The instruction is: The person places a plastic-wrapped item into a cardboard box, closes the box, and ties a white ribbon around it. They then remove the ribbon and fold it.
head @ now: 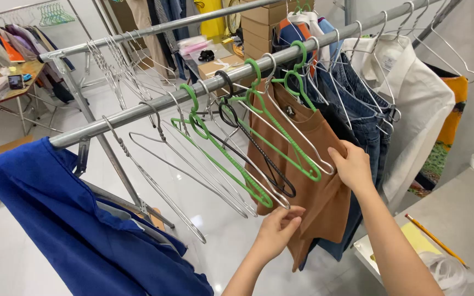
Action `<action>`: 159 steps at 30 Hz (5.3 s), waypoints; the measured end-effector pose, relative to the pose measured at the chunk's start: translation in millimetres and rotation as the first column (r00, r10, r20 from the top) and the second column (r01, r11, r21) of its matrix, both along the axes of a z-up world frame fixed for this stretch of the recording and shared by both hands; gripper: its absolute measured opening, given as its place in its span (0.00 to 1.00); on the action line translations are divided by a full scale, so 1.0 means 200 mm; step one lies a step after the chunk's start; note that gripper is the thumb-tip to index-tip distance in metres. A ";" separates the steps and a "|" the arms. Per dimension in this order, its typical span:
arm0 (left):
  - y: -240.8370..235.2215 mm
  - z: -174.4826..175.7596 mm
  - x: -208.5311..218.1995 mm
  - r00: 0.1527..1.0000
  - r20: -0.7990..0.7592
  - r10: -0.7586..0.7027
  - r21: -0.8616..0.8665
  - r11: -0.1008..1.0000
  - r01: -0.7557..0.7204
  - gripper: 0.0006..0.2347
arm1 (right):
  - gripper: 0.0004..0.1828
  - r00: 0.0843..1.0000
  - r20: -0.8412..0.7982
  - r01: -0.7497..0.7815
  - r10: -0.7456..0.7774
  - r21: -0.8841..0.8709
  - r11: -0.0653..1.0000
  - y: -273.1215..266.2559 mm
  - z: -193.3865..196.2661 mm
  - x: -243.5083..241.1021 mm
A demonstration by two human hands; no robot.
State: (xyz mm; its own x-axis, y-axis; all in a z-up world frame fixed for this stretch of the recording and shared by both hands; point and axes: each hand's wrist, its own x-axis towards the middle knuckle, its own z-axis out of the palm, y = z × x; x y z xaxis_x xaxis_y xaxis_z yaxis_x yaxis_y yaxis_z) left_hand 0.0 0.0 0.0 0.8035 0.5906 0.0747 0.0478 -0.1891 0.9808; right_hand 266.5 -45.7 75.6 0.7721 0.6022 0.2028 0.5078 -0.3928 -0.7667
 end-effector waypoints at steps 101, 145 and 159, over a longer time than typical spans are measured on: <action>-3.90 -0.32 0.44 0.816 0.170 -0.553 -0.950 0.128 0.285 0.23 | 0.60 0.374 -0.773 0.903 -0.512 0.178 0.391 -5.11 -0.72 -1.44; -3.16 -0.35 0.49 0.996 0.081 -0.036 -0.305 0.951 0.059 0.11 | 0.13 0.033 -0.366 0.987 -0.930 0.161 -0.028 -5.20 -1.34 -1.43; -3.27 -0.50 0.37 0.923 -0.233 -0.307 -0.547 0.826 0.136 0.31 | 0.20 0.060 -0.401 0.984 -0.914 0.176 -0.012 -5.14 -1.19 -1.42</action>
State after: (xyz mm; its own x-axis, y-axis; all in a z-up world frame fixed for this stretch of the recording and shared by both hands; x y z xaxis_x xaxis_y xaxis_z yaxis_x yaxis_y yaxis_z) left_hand 74.9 -654.5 -99.8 0.8488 0.2765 -0.4507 0.3721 0.2933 0.8807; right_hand -18.3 -1074.5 -162.8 0.6058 -0.7953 -0.0214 -0.2293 -0.1488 -0.9619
